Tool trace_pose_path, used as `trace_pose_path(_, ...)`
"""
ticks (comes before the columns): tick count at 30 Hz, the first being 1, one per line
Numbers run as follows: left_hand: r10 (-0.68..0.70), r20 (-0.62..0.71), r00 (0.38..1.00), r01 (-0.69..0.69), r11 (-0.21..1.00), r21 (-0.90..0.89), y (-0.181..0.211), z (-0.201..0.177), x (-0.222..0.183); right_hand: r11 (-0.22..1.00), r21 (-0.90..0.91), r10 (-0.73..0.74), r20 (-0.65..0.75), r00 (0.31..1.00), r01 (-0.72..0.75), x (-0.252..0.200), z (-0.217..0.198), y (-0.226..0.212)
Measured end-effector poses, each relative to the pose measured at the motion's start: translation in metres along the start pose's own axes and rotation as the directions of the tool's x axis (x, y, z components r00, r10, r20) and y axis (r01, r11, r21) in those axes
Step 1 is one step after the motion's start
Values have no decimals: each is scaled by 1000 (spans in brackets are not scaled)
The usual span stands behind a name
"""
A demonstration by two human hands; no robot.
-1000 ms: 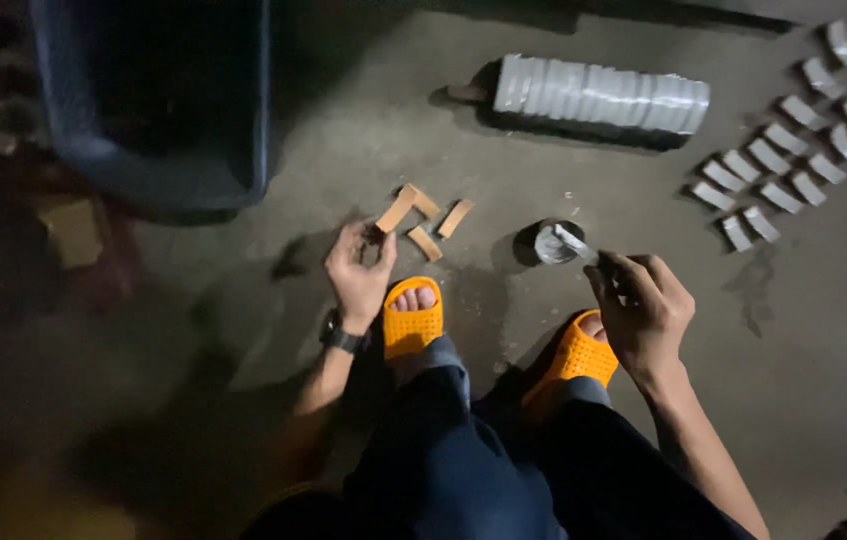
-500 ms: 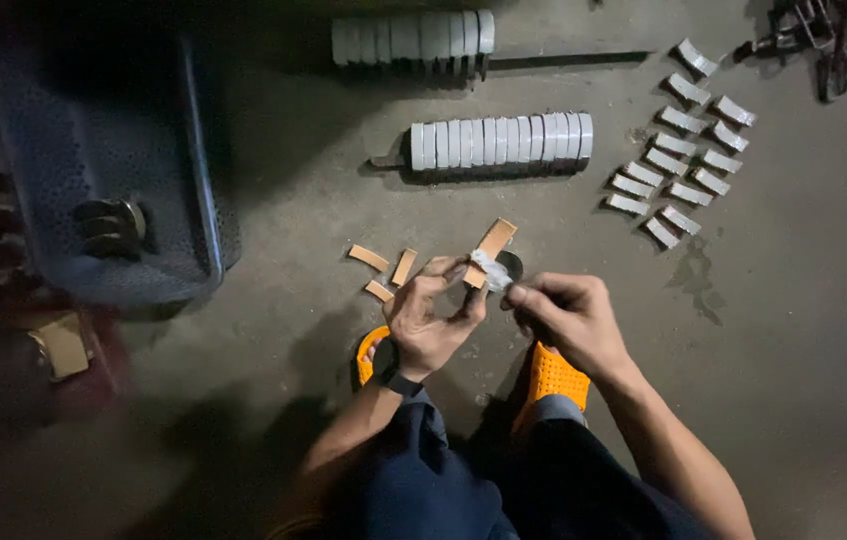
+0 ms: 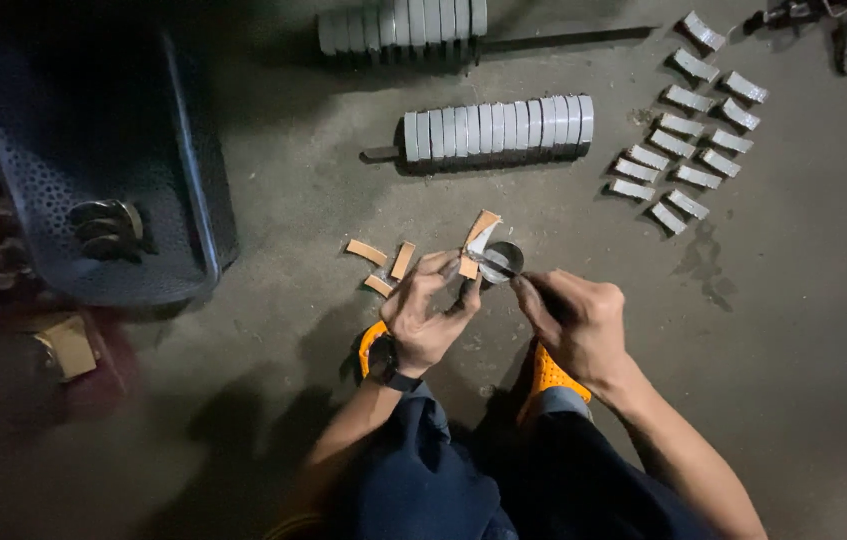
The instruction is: Applying white adhesive to curved metal parts and attaching small rectangular strips to them on a workshop floor.
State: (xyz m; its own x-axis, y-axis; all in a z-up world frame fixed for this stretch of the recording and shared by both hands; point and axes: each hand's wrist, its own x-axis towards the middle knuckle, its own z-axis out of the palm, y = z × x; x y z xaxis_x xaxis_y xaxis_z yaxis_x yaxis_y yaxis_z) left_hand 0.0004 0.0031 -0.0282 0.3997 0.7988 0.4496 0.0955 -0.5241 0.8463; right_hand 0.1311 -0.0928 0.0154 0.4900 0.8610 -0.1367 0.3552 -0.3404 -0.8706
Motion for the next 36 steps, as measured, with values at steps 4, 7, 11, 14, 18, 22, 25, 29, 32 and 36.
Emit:
trace_pose_path(4,28,-4,1000,-29,998,-63,2,0,3,1000,-27,10,-45,999,-11,7,5,-1)
trace_pose_path(7,40,-1,999,-40,997,-60,4,0,1,997,-65,-34,-112,993,27,9,7,4)
trace_pose_path(11,-22,0,1000,22,994,-106,4,-2,1,996,-69,-61,-142,988,52,11,1,7)
trace_pose_path(14,-170,33,985,173,960,-222,2,-4,-1,1000,-21,-23,-226,974,19,10,-7,26)
trace_pose_path(18,-421,154,894,445,794,-413,-8,-11,-9,999,35,19,-286,958,-9,10,-24,35)
trace_pose_path(22,-458,335,824,566,705,-427,-7,-12,3,983,183,57,-211,976,-17,18,-18,10)
trace_pose_path(25,-460,519,721,690,545,-476,-11,-2,1,961,275,12,-85,996,12,25,-8,2)
trace_pose_path(29,-502,608,615,778,259,-573,-11,9,-14,936,345,49,79,996,-74,31,3,1)
trace_pose_path(32,-496,463,735,678,511,-528,-13,8,-22,932,329,148,42,988,-153,33,2,1)
trace_pose_path(36,-335,229,914,395,866,-307,-13,6,-25,937,278,235,-52,971,-212,36,-3,-4)
